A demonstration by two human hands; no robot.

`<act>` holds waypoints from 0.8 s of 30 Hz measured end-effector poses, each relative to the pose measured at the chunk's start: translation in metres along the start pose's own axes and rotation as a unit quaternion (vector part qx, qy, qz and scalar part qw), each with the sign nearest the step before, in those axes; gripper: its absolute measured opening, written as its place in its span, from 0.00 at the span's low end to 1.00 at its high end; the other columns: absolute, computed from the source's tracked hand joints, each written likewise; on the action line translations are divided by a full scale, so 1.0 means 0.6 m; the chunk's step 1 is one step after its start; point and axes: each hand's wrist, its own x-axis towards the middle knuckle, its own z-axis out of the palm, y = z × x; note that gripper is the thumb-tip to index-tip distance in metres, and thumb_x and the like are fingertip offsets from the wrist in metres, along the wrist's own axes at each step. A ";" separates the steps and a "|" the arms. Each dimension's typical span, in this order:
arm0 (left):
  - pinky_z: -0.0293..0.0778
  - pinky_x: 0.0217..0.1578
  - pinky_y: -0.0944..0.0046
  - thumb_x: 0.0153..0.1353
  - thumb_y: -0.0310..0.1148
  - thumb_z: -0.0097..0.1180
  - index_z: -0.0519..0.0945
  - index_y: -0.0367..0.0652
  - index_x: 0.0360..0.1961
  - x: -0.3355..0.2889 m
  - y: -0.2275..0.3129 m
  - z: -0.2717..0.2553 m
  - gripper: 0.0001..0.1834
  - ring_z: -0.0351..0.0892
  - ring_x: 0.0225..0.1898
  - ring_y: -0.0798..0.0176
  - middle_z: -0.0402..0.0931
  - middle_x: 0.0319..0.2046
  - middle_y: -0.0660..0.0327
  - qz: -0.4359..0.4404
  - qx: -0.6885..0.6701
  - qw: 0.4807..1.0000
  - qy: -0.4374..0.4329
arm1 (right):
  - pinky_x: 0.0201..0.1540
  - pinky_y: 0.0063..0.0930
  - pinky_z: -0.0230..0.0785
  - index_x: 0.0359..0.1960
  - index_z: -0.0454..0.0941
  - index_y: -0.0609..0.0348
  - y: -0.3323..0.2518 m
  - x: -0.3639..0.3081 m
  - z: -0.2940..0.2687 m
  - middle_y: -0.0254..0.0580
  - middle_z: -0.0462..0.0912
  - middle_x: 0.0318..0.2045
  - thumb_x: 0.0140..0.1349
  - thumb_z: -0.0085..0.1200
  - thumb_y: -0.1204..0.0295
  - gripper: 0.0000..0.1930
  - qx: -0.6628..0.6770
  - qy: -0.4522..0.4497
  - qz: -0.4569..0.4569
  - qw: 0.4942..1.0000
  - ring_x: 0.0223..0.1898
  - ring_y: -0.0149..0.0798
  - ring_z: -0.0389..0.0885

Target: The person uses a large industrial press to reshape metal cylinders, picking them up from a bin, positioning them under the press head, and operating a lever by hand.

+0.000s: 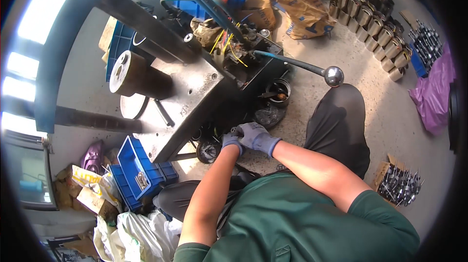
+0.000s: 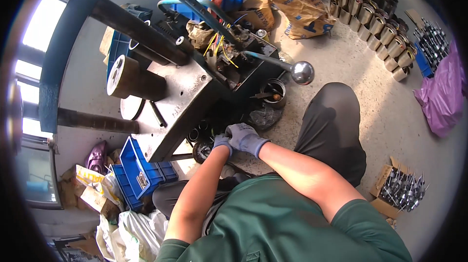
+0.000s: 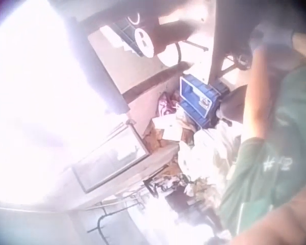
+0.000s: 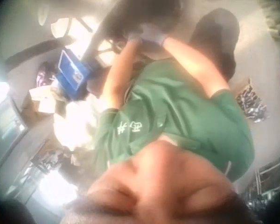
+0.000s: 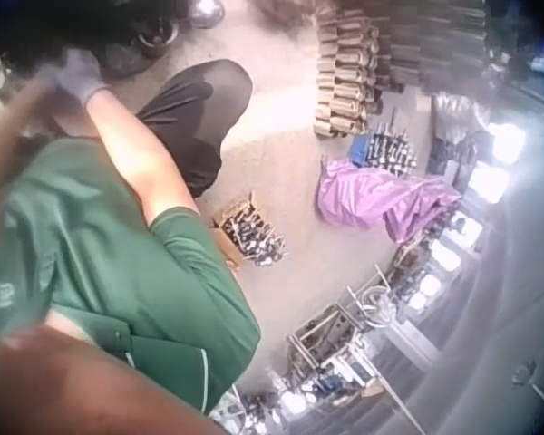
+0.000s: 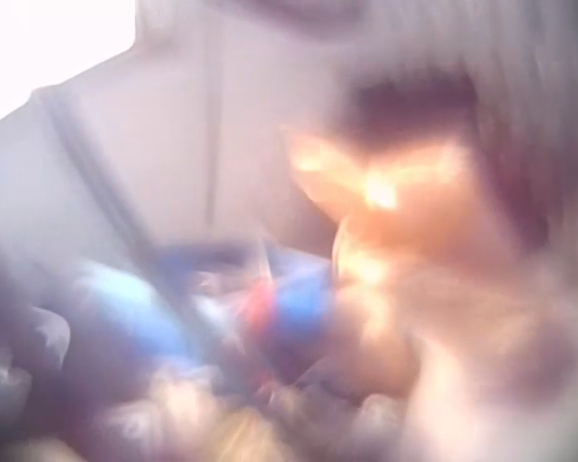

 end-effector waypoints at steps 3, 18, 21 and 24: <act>0.65 0.67 0.52 0.45 0.63 0.65 0.70 0.63 0.68 -0.026 0.010 -0.023 0.47 0.70 0.68 0.49 0.69 0.69 0.53 0.008 0.036 0.999 -0.037 | 0.50 0.43 0.77 0.40 0.85 0.56 -0.009 -0.006 0.006 0.49 0.88 0.39 0.55 0.63 0.62 0.15 -0.001 -0.012 0.009 1.000 0.45 0.52 0.85; 0.68 0.56 0.44 0.56 0.59 0.56 0.84 0.54 0.51 -0.003 0.056 0.000 0.29 0.77 0.56 0.46 0.80 0.53 0.56 0.187 0.137 0.971 0.061 | 0.28 0.27 0.70 0.35 0.82 0.58 0.080 0.011 0.047 0.34 0.82 0.25 0.50 0.67 0.68 0.12 0.175 -0.090 0.051 0.979 0.24 0.32 0.77; 0.66 0.59 0.42 0.46 0.51 0.60 0.81 0.51 0.44 -0.064 -0.001 -0.024 0.24 0.73 0.54 0.43 0.77 0.46 0.55 0.466 -0.036 0.851 0.238 | 0.18 0.21 0.52 0.41 0.79 0.52 -0.001 -0.045 0.025 0.25 0.66 0.19 0.53 0.57 0.72 0.12 0.408 -0.257 0.104 0.870 0.15 0.24 0.59; 0.64 0.62 0.43 0.48 0.49 0.59 0.82 0.51 0.45 -0.065 -0.007 -0.034 0.23 0.69 0.61 0.42 0.75 0.55 0.55 0.405 0.013 0.887 0.223 | 0.18 0.21 0.51 0.44 0.77 0.52 -0.002 -0.043 0.021 0.25 0.64 0.18 0.55 0.54 0.73 0.14 0.521 -0.311 0.179 0.775 0.14 0.23 0.55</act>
